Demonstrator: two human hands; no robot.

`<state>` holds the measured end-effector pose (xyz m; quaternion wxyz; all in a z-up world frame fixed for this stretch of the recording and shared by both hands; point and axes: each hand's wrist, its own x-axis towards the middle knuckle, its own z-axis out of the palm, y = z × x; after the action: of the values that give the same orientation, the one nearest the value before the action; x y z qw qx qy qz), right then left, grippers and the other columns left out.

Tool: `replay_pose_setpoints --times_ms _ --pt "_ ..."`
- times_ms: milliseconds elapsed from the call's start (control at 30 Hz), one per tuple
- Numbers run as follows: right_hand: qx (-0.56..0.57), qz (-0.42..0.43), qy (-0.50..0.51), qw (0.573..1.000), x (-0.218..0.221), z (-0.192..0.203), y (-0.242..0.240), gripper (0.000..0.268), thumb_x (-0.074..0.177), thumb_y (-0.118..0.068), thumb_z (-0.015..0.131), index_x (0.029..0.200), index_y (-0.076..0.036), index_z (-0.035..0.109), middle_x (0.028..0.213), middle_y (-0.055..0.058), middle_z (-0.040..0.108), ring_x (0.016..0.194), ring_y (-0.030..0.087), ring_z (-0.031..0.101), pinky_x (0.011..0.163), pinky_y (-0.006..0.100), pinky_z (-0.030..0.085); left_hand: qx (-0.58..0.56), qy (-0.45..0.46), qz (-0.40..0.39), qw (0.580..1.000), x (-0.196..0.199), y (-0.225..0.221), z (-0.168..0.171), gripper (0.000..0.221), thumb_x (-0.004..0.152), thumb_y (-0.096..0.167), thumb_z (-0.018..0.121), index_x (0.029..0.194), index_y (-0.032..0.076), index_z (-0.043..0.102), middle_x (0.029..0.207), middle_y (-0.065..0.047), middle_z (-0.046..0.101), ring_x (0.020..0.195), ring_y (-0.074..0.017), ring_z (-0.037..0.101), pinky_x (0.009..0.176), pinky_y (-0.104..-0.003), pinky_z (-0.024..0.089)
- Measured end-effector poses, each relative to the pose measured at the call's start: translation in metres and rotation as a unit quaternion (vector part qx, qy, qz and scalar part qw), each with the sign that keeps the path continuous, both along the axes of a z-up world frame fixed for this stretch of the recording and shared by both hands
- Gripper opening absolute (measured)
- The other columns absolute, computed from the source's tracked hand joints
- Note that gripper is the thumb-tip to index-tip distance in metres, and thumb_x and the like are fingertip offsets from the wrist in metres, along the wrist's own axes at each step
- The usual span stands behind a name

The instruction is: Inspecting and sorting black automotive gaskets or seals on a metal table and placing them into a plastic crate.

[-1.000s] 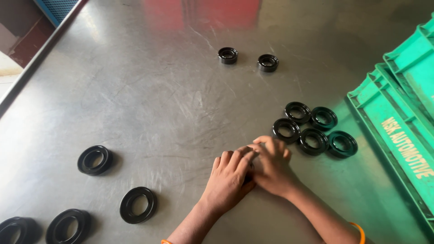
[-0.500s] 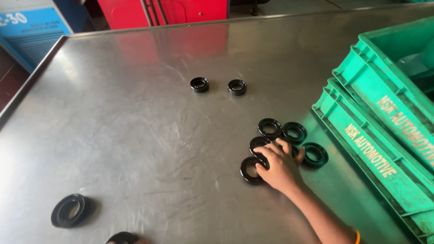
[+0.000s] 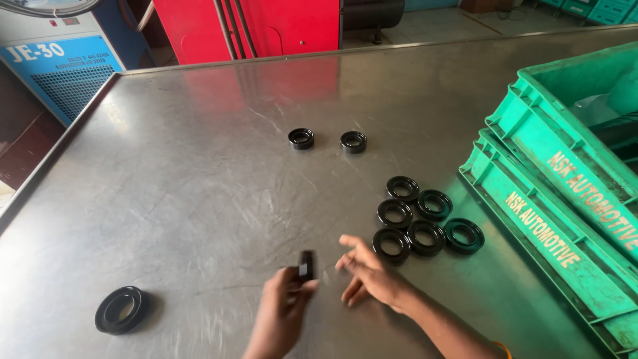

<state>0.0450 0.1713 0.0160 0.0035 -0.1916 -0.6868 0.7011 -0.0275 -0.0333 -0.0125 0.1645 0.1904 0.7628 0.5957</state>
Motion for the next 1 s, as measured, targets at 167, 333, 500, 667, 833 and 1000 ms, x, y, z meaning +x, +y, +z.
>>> replay_pose_setpoints --times_ms 167,333,500,667,833,1000 --pt "-0.072 0.081 0.025 0.994 0.005 -0.031 0.017 0.035 0.1 -0.022 0.054 0.132 -0.008 0.055 0.091 0.006 0.067 0.063 0.017 0.067 0.056 0.032 0.058 0.068 0.048 -0.081 0.993 0.024 0.043 -0.003 0.028 0.088 0.02 0.076 0.11 0.005 0.065 0.104 -0.006 0.07 0.103 -0.0153 0.069 0.091 -0.031 0.055" --pt "0.313 0.069 0.287 0.903 0.011 -0.009 0.011 0.032 0.1 -0.001 0.053 0.131 -0.007 0.056 0.09 0.006 0.062 0.068 0.011 0.06 0.058 0.028 0.053 0.201 -0.148 -0.148 0.957 0.032 0.038 -0.011 0.022 0.099 0.017 0.068 0.113 0.001 0.064 0.105 -0.007 0.07 0.101 -0.0129 0.063 0.096 -0.03 0.05" --pt "0.12 0.088 0.063 0.987 0.006 -0.03 0.017 0.029 0.101 -0.004 0.057 0.129 -0.009 0.06 0.078 0.008 0.062 0.061 0.014 0.059 0.054 0.03 0.049 0.268 -0.072 -0.197 0.94 0.032 0.032 -0.002 0.018 0.101 0.012 0.069 0.113 0.001 0.06 0.107 -0.005 0.064 0.104 -0.0148 0.062 0.101 -0.033 0.05" --pt "0.393 0.059 0.25 0.883 0.015 -0.002 0.001 0.04 0.09 0.005 0.059 0.128 -0.009 0.06 0.096 0.01 0.067 0.073 0.017 0.066 0.062 0.031 0.055 0.236 -0.203 -0.182 0.933 0.032 0.031 -0.006 0.019 0.097 0.015 0.067 0.112 0.004 0.062 0.11 -0.002 0.068 0.112 -0.0126 0.062 0.103 -0.032 0.046" --pt "0.286 0.048 0.096 0.952 0.011 -0.022 0.009 0.032 0.098 0.002 0.057 0.128 -0.007 0.061 0.097 0.016 0.069 0.073 0.026 0.068 0.062 0.038 0.056 0.254 -0.209 -0.18 0.927 0.03 0.029 -0.01 0.019 0.097 0.014 0.069 0.112 0.003 0.062 0.107 -0.002 0.066 0.11 -0.0155 0.061 0.102 -0.034 0.046" --pt "0.456 0.039 0.286 0.842 0.018 0.007 -0.007 0.057 0.077 0.014 0.062 0.13 -0.007 0.059 0.101 0.01 0.066 0.076 0.02 0.067 0.064 0.033 0.056 0.247 -0.222 -0.198 0.922 0.031 0.029 -0.013 0.022 0.098 0.015 0.072 0.114 0.002 0.065 0.107 -0.002 0.065 0.107 -0.0127 0.056 0.098 -0.032 0.045"
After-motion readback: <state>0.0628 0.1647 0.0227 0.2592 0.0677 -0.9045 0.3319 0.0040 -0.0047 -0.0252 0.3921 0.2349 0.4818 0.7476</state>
